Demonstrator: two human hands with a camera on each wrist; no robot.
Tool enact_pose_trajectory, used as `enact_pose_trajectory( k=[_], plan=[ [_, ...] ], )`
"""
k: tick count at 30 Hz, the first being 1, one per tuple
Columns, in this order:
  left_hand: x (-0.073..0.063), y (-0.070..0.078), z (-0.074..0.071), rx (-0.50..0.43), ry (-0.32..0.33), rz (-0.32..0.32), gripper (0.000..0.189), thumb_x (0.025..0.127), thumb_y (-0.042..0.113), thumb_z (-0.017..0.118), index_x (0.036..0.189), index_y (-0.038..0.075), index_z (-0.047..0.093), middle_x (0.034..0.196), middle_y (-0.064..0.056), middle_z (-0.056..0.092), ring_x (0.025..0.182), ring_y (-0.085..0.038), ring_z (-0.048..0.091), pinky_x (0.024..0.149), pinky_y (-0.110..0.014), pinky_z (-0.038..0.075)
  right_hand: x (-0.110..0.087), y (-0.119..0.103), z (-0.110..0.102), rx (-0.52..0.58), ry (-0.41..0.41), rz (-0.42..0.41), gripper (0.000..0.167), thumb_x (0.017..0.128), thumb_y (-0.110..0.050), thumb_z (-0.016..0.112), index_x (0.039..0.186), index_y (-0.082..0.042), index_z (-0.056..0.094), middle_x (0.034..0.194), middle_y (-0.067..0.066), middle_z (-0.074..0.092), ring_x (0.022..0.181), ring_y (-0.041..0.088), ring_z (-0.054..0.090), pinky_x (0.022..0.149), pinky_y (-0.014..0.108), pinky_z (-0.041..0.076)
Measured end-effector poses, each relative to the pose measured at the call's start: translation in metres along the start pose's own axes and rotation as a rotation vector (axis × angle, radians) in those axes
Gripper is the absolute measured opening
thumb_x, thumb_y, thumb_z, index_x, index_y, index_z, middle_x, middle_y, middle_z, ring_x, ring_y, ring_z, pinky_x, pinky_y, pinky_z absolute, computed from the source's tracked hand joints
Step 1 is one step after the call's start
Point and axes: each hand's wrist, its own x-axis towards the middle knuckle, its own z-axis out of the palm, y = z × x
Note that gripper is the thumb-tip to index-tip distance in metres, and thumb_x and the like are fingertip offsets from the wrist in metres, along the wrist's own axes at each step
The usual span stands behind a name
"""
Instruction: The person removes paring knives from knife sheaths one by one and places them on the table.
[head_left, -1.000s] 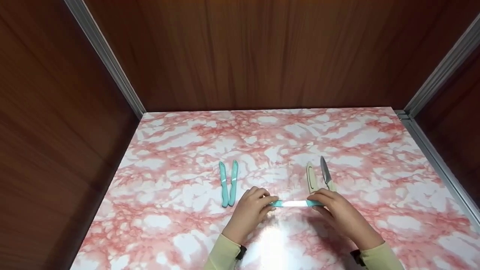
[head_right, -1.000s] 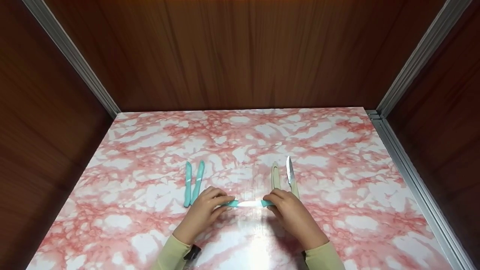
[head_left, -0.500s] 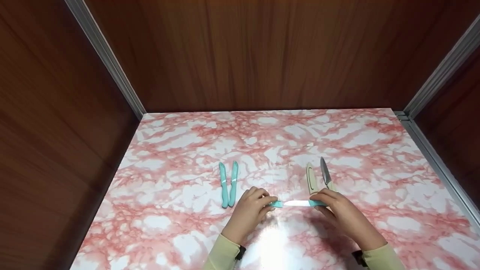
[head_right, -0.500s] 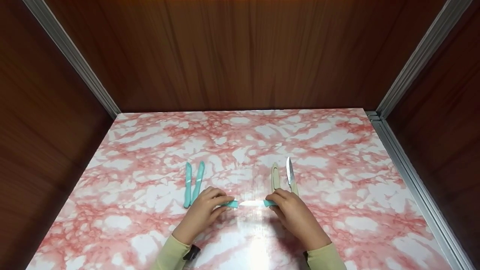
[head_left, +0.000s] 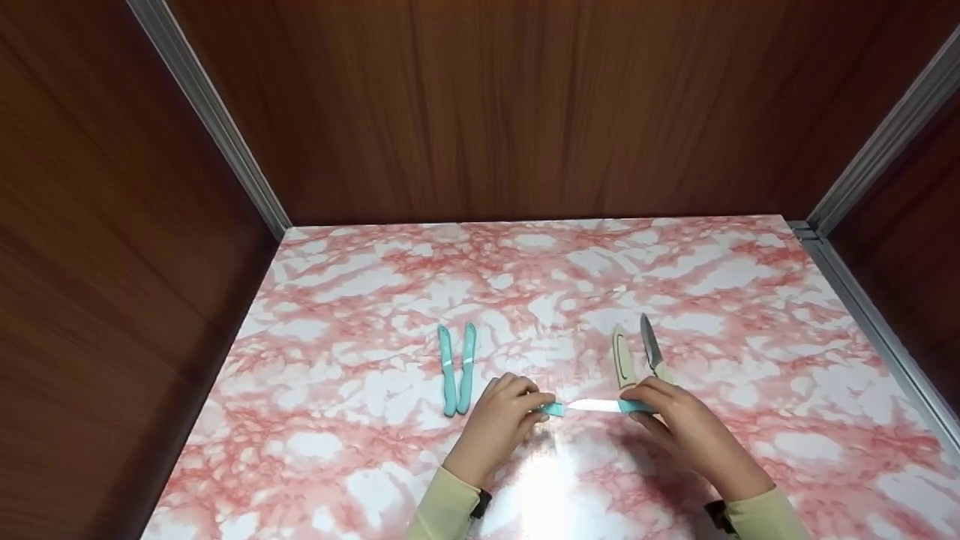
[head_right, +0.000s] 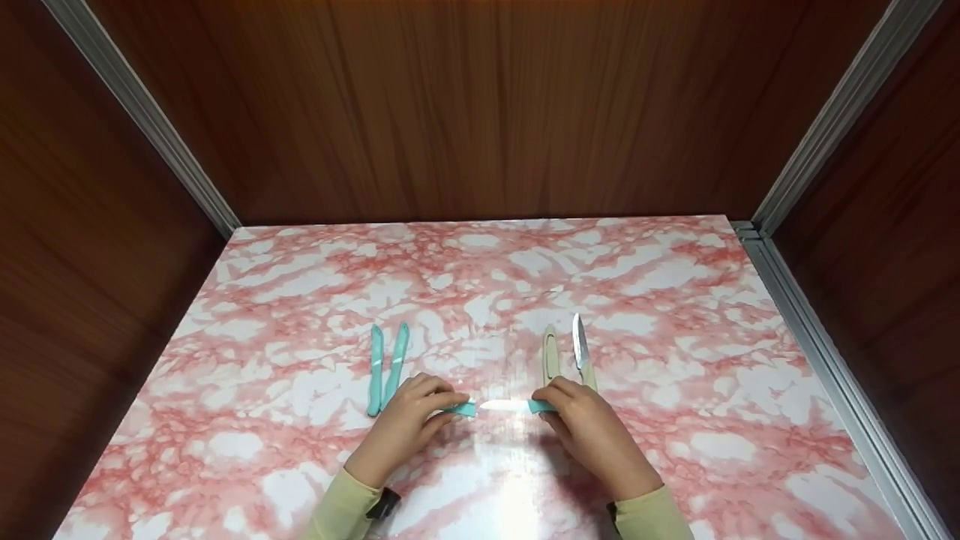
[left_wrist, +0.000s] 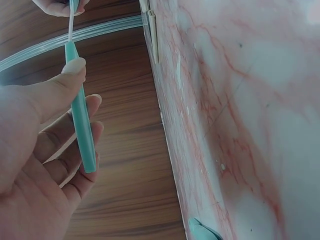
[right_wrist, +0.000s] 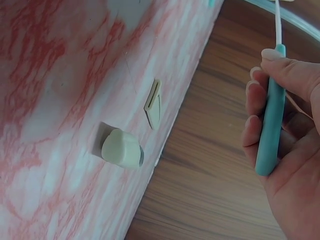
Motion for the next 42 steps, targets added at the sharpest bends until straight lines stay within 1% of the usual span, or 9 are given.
enact_pose_trajectory(
  k=[6,12,16,19,23,27,30,35,42],
  plan=[
    [0.002,0.000,0.001,0.000,-0.003,0.010,0.027,0.084,0.021,0.072,0.111,0.025,0.071,0.099,0.011,0.060,0.094,-0.008,0.051,0.086,-0.022,0.041,0.001,0.000,-0.001,-0.042,0.034,0.013,0.039,0.077,0.005,0.076,0.109,-0.016,0.065,0.097,-0.012,0.056,0.080,0.001,0.056,0.067,0.023,0.051],
    [0.004,0.002,-0.001,-0.001,-0.027,0.014,0.024,0.085,0.023,0.071,0.109,0.028,0.071,0.099,0.012,0.058,0.092,-0.007,0.050,0.086,-0.022,0.040,0.003,0.001,-0.004,-0.079,0.044,0.061,0.036,0.078,0.000,0.077,0.108,-0.016,0.066,0.095,-0.011,0.057,0.080,0.000,0.057,0.067,0.022,0.052],
    [0.007,0.001,-0.002,0.013,-0.048,0.037,0.025,0.085,0.024,0.071,0.110,0.028,0.071,0.100,0.012,0.057,0.092,-0.007,0.049,0.087,-0.023,0.040,0.005,0.000,-0.005,-0.112,0.060,0.092,0.029,0.080,-0.007,0.077,0.106,-0.016,0.067,0.093,-0.010,0.057,0.078,0.001,0.055,0.065,0.023,0.051],
    [0.009,0.000,-0.001,0.024,-0.055,0.060,0.025,0.085,0.025,0.071,0.110,0.028,0.071,0.100,0.011,0.057,0.092,-0.007,0.049,0.086,-0.022,0.040,0.006,0.001,-0.005,-0.138,0.091,0.099,0.026,0.080,-0.010,0.078,0.103,-0.014,0.068,0.090,-0.008,0.058,0.075,0.003,0.053,0.062,0.027,0.050],
    [0.011,-0.001,0.000,0.038,-0.057,0.085,0.024,0.085,0.024,0.071,0.108,0.027,0.070,0.101,0.010,0.057,0.093,-0.008,0.049,0.086,-0.023,0.040,0.009,0.001,-0.003,-0.163,0.135,0.116,0.026,0.077,-0.008,0.080,0.100,-0.011,0.068,0.088,-0.004,0.060,0.075,0.008,0.055,0.062,0.032,0.050],
    [0.015,-0.001,0.001,0.049,-0.068,0.107,0.023,0.084,0.023,0.072,0.107,0.027,0.070,0.101,0.011,0.056,0.093,-0.006,0.049,0.084,-0.021,0.038,0.013,-0.001,-0.002,-0.167,0.158,0.169,0.024,0.077,-0.007,0.080,0.098,-0.011,0.067,0.087,-0.002,0.061,0.076,0.012,0.056,0.063,0.034,0.050],
    [0.018,-0.002,0.002,0.049,-0.076,0.126,0.023,0.084,0.023,0.072,0.106,0.027,0.070,0.099,0.011,0.056,0.091,-0.005,0.048,0.082,-0.019,0.038,0.016,-0.003,-0.001,-0.153,0.166,0.215,0.022,0.079,-0.008,0.078,0.097,-0.012,0.067,0.086,-0.003,0.062,0.076,0.012,0.056,0.062,0.034,0.051],
    [0.024,-0.002,0.004,0.038,-0.078,0.160,0.021,0.082,0.023,0.073,0.103,0.026,0.071,0.096,0.011,0.057,0.089,-0.006,0.049,0.084,-0.018,0.039,0.020,-0.006,0.003,-0.136,0.177,0.284,0.021,0.079,-0.007,0.077,0.097,-0.011,0.067,0.083,-0.002,0.062,0.074,0.013,0.055,0.060,0.034,0.050],
    [0.032,-0.002,0.009,0.093,-0.072,0.207,0.019,0.080,0.026,0.074,0.099,0.026,0.072,0.093,0.010,0.059,0.088,-0.007,0.051,0.079,-0.021,0.040,0.027,-0.010,0.010,-0.095,0.161,0.384,0.018,0.081,-0.007,0.075,0.097,-0.009,0.067,0.080,0.000,0.059,0.067,0.013,0.052,0.057,0.034,0.046]
  ],
)
